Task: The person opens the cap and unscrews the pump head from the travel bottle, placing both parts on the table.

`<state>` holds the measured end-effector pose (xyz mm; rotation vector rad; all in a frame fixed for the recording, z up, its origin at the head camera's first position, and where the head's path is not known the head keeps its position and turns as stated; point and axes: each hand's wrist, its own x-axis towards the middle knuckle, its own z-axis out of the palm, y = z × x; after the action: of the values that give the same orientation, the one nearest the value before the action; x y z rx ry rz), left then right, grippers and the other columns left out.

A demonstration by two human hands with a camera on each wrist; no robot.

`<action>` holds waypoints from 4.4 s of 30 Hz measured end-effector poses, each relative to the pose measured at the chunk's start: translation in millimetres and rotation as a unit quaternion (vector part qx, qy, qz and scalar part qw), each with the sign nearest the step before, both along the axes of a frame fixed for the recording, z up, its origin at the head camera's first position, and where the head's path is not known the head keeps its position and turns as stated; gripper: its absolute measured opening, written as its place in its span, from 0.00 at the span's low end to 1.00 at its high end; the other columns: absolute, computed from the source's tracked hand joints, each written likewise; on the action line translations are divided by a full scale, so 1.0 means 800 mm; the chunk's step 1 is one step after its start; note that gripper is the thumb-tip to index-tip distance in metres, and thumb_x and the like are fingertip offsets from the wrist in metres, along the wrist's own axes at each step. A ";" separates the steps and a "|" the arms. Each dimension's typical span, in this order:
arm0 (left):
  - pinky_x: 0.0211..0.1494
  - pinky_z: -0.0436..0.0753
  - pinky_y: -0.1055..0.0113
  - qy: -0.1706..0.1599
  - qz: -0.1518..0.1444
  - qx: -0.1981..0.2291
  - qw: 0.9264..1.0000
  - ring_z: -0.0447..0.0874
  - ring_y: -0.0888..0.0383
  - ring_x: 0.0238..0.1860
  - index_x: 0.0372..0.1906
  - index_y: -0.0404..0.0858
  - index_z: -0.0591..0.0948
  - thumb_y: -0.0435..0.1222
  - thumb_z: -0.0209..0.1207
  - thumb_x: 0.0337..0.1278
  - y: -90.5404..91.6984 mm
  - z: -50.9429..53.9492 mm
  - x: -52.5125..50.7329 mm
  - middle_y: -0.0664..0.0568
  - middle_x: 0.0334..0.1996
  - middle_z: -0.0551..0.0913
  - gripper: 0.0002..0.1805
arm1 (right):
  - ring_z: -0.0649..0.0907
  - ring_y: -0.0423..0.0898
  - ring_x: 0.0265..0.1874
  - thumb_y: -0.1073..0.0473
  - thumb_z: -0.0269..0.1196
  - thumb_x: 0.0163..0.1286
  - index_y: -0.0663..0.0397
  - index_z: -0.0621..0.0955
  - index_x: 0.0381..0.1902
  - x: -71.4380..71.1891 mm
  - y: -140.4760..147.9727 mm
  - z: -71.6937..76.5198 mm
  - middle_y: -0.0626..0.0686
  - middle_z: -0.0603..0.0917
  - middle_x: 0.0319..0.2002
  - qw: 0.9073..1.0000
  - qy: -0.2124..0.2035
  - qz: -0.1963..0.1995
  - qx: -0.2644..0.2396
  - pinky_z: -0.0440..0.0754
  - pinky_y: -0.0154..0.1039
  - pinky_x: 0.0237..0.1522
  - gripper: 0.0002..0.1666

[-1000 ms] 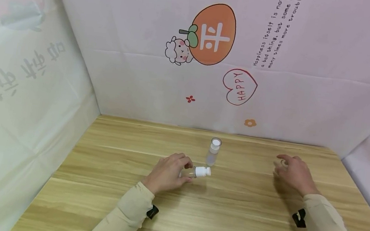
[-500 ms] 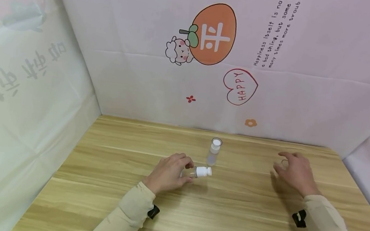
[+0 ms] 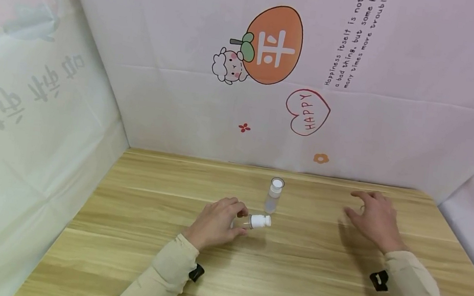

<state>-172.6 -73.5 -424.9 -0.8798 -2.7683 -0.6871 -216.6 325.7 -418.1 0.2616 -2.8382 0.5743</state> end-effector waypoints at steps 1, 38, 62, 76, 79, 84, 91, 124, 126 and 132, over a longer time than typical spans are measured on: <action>0.33 0.76 0.68 -0.001 0.000 0.000 1.000 0.76 0.62 0.33 0.45 0.39 0.85 0.44 0.77 0.50 0.000 0.000 0.000 0.53 0.38 0.84 0.20 | 0.69 0.78 0.51 0.56 0.70 0.66 0.65 0.78 0.60 0.001 -0.001 0.000 0.77 0.72 0.53 1.000 0.003 0.002 0.000 0.63 0.77 0.46 0.28; 0.34 0.77 0.66 -0.002 0.006 -0.004 1.000 0.78 0.60 0.37 0.45 0.40 0.85 0.45 0.77 0.50 0.002 -0.003 -0.002 0.53 0.39 0.84 0.20 | 0.84 0.53 0.40 0.61 0.73 0.64 0.62 0.83 0.54 0.050 -0.102 0.024 0.56 0.86 0.41 0.985 0.003 0.138 -0.100 0.82 0.48 0.39 0.22; 0.34 0.80 0.61 0.017 0.020 0.003 1.000 0.81 0.57 0.40 0.45 0.41 0.85 0.44 0.77 0.49 0.004 -0.004 -0.001 0.53 0.39 0.85 0.20 | 0.84 0.51 0.42 0.54 0.74 0.64 0.57 0.81 0.58 0.069 -0.150 0.025 0.50 0.85 0.44 0.959 -0.095 0.193 -0.187 0.84 0.47 0.44 0.27; 0.34 0.80 0.62 0.019 0.024 -0.001 1.000 0.80 0.58 0.39 0.44 0.42 0.85 0.44 0.78 0.48 0.006 -0.002 -0.001 0.54 0.39 0.84 0.20 | 0.85 0.55 0.42 0.53 0.75 0.63 0.60 0.80 0.60 0.071 -0.170 0.027 0.54 0.85 0.46 0.944 -0.120 0.216 -0.220 0.85 0.48 0.44 0.31; 0.34 0.80 0.62 0.024 0.025 -0.002 0.999 0.80 0.58 0.40 0.44 0.42 0.85 0.44 0.78 0.48 0.007 -0.002 -0.001 0.55 0.39 0.84 0.19 | 0.85 0.52 0.42 0.53 0.74 0.64 0.62 0.78 0.61 0.072 -0.173 0.027 0.57 0.84 0.47 0.942 -0.127 0.215 -0.225 0.85 0.45 0.43 0.32; 0.34 0.80 0.64 0.033 0.022 0.000 0.999 0.80 0.59 0.40 0.44 0.43 0.85 0.45 0.77 0.49 0.009 -0.001 0.000 0.57 0.39 0.83 0.19 | 0.84 0.48 0.41 0.57 0.74 0.64 0.64 0.77 0.62 0.073 -0.178 0.028 0.58 0.84 0.47 0.938 -0.135 0.218 -0.235 0.85 0.42 0.43 0.31; 0.34 0.79 0.65 0.041 0.014 0.002 0.999 0.80 0.60 0.39 0.44 0.43 0.85 0.44 0.78 0.48 0.010 0.000 0.001 0.57 0.39 0.83 0.19 | 0.84 0.48 0.41 0.57 0.74 0.65 0.66 0.77 0.62 0.073 -0.184 0.028 0.55 0.83 0.45 0.934 -0.137 0.229 -0.237 0.85 0.42 0.42 0.32; 0.33 0.81 0.65 0.082 0.009 0.005 0.997 0.80 0.60 0.39 0.43 0.43 0.85 0.46 0.78 0.49 0.015 -0.002 0.002 0.58 0.39 0.83 0.19 | 0.83 0.44 0.34 0.53 0.67 0.72 0.57 0.84 0.49 0.067 -0.204 0.021 0.47 0.85 0.36 0.949 -0.133 0.191 -0.213 0.84 0.40 0.37 0.15; 0.33 0.81 0.65 0.087 0.009 0.004 0.996 0.80 0.61 0.39 0.43 0.44 0.85 0.46 0.77 0.49 0.016 -0.001 0.002 0.58 0.39 0.83 0.19 | 0.83 0.44 0.33 0.54 0.67 0.72 0.57 0.85 0.48 0.066 -0.205 0.022 0.46 0.85 0.34 0.950 -0.128 0.188 -0.213 0.83 0.39 0.35 0.14; 0.34 0.81 0.65 0.094 -0.002 -0.001 0.996 0.80 0.60 0.39 0.44 0.44 0.85 0.47 0.76 0.51 0.017 0.000 0.003 0.57 0.40 0.83 0.18 | 0.83 0.43 0.32 0.57 0.68 0.71 0.59 0.84 0.46 0.066 -0.206 0.022 0.48 0.84 0.33 0.953 -0.114 0.189 -0.207 0.82 0.37 0.33 0.11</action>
<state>-170.3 -60.2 -425.2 -0.9017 -2.6018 -0.5694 -163.7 161.3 -400.4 0.7043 -2.7970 1.3333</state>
